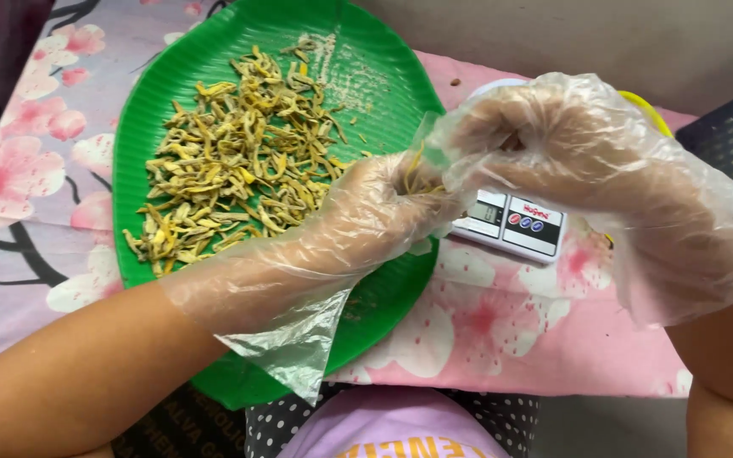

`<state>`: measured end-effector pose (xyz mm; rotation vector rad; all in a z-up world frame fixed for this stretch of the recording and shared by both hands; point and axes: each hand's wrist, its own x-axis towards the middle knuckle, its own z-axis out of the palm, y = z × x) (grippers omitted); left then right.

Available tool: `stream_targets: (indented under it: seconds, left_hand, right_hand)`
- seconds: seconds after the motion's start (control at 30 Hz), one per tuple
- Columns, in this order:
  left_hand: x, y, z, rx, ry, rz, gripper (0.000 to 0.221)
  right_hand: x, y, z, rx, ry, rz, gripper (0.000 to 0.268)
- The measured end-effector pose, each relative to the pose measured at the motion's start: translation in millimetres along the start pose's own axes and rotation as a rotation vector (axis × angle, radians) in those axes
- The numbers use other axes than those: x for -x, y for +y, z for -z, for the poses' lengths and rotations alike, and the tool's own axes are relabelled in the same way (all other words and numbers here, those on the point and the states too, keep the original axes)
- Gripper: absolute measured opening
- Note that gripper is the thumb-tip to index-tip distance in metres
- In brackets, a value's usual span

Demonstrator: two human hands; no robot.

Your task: Picking dried plant material from a tray, placing it into small plastic bags, and weighing the bags on a digital scale.

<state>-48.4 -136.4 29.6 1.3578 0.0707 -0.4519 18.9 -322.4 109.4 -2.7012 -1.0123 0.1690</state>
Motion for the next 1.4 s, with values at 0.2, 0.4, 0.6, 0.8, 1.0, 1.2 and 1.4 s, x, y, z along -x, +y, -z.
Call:
stream_targets:
  seconds: [0.2, 0.4, 0.6, 0.8, 1.0, 1.2, 1.4]
  left_hand:
    - [-10.3, -0.6, -12.5, -0.210, 0.035, -0.074, 0.033]
    - [-13.7, -5.0, 6.2, -0.508, 0.261, -0.174, 0.018]
    - [-10.6, -20.8, 21.4, -0.436, 0.161, -0.394, 0.028]
    - [-7.8, -17.9, 16.7, -0.533, 0.189, -0.324, 0.028]
    - [-10.9, -34.4, 16.3, -0.744, 0.119, -0.439, 0.018]
    - [-10.1, -32.3, 10.5, -0.731, 0.076, -0.416, 0.027]
    - [-11.0, -22.7, 3.8, -0.740, 0.053, -0.347, 0.027]
  right_hand:
    - [28.1, 35.1, 21.0, -0.326, 0.116, -0.023, 0.007]
    - [46.0, 45.5, 34.0, -0.531, 0.352, -0.387, 0.010]
    - [42.5, 116.3, 9.4, -0.661, 0.270, -0.403, 0.010]
    - [39.8, 143.6, -13.9, -0.774, 0.326, -0.496, 0.021]
    - [45.3, 106.3, 5.3, -0.542, 0.542, -0.664, 0.010]
    - [50.7, 120.3, 14.6, -0.520, 0.423, -0.705, 0.013]
    - [52.4, 143.6, 11.2, -0.606, 0.298, -0.519, 0.028]
